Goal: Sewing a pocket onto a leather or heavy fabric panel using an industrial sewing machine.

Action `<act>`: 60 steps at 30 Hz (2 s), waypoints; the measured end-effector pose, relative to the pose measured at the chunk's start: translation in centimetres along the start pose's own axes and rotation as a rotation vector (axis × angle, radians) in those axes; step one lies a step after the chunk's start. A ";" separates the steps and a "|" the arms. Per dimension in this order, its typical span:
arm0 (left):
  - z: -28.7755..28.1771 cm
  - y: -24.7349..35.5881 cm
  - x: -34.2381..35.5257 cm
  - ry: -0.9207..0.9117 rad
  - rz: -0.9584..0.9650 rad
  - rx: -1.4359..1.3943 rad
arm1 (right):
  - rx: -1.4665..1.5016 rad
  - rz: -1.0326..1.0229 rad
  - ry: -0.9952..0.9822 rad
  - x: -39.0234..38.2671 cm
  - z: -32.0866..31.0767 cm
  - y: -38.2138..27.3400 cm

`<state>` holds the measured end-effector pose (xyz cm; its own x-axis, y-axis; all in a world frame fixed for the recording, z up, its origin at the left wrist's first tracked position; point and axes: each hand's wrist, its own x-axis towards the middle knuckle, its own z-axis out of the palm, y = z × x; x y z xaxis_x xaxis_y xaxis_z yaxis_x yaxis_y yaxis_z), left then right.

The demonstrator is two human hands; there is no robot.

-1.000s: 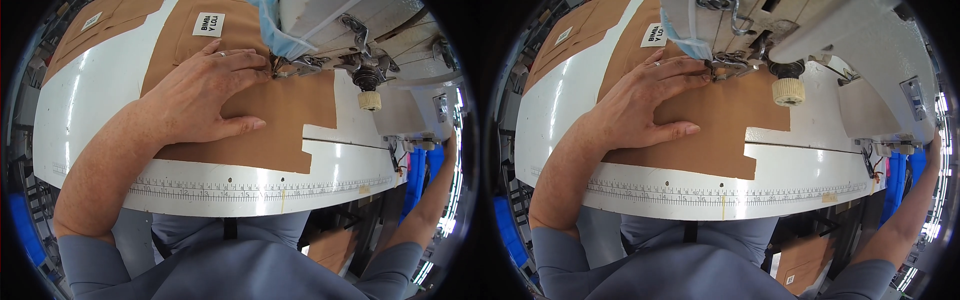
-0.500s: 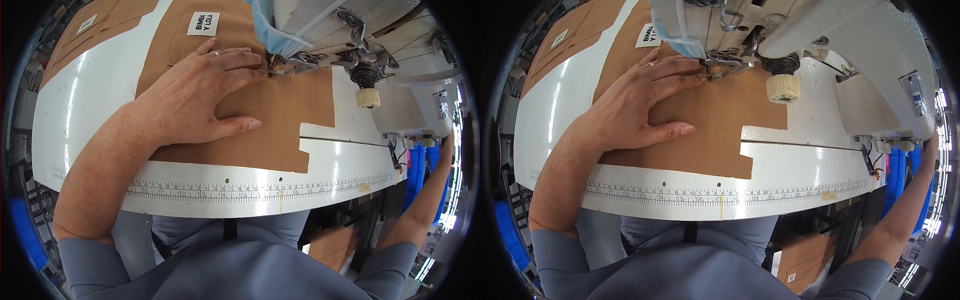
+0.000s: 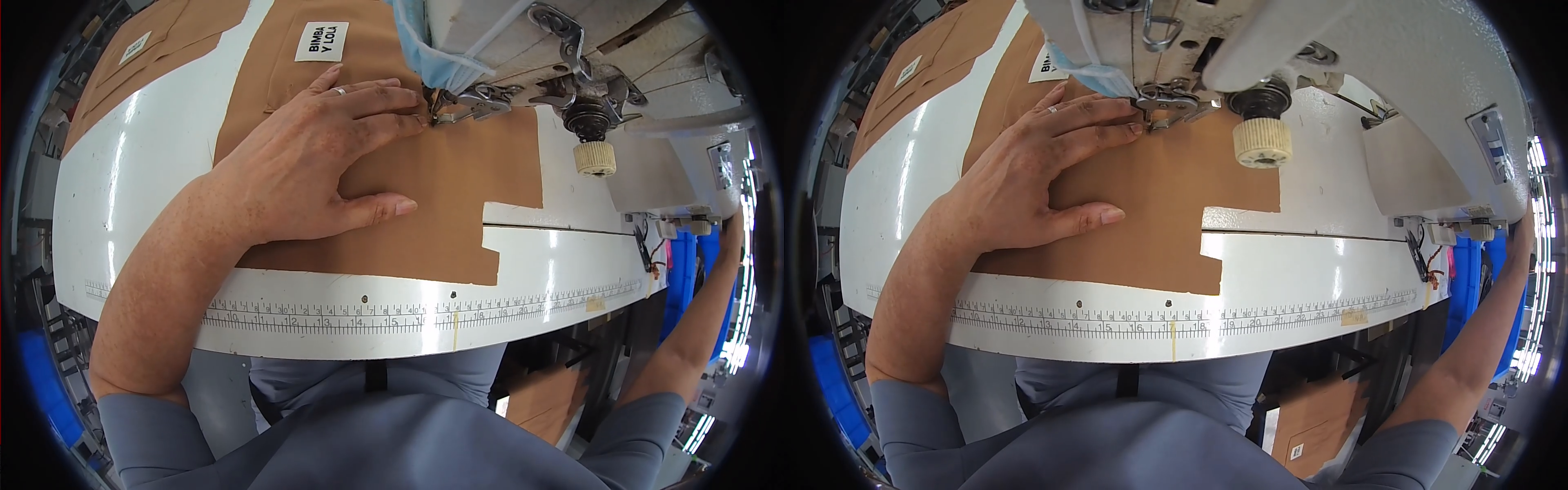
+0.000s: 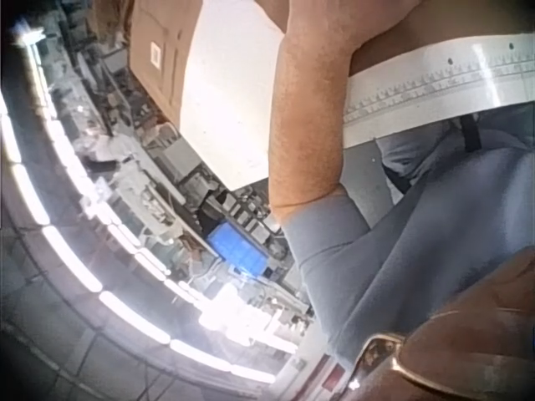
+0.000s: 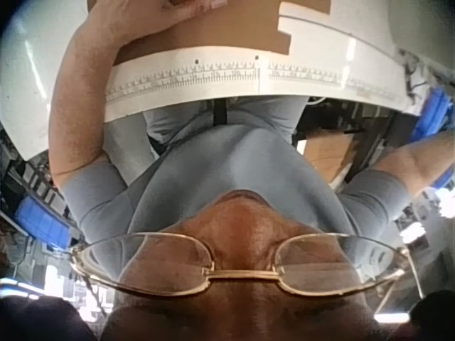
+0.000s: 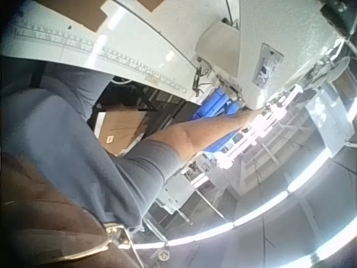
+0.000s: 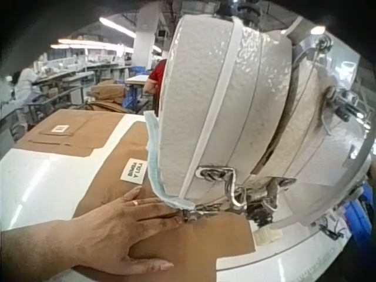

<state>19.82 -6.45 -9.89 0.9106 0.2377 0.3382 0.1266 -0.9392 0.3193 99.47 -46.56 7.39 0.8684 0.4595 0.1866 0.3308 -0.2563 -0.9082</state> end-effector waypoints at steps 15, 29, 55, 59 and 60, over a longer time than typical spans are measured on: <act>-0.1 0.0 -0.1 -0.007 0.004 -0.002 | 0.002 0.121 -0.020 0.9 -0.7 -1.1; -0.1 -0.2 -0.1 -0.021 0.016 0.050 | 0.052 -0.216 0.062 -5.3 5.8 1.0; -1.9 -2.2 -1.0 0.007 -0.342 0.391 | 0.156 -0.580 0.004 -38.9 34.3 -8.4; -1.8 -2.3 -1.2 0.010 -0.329 0.416 | 0.099 -0.371 -0.850 -41.6 42.8 -11.1; -1.7 -2.2 -1.0 0.010 -0.325 0.409 | 0.114 -0.330 -0.925 -41.7 44.2 -11.2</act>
<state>17.98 -4.17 -9.37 0.7950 0.5336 0.2883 0.5473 -0.8361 0.0383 43.19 -25.30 -6.81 0.0925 0.9891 0.1148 0.4244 0.0651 -0.9031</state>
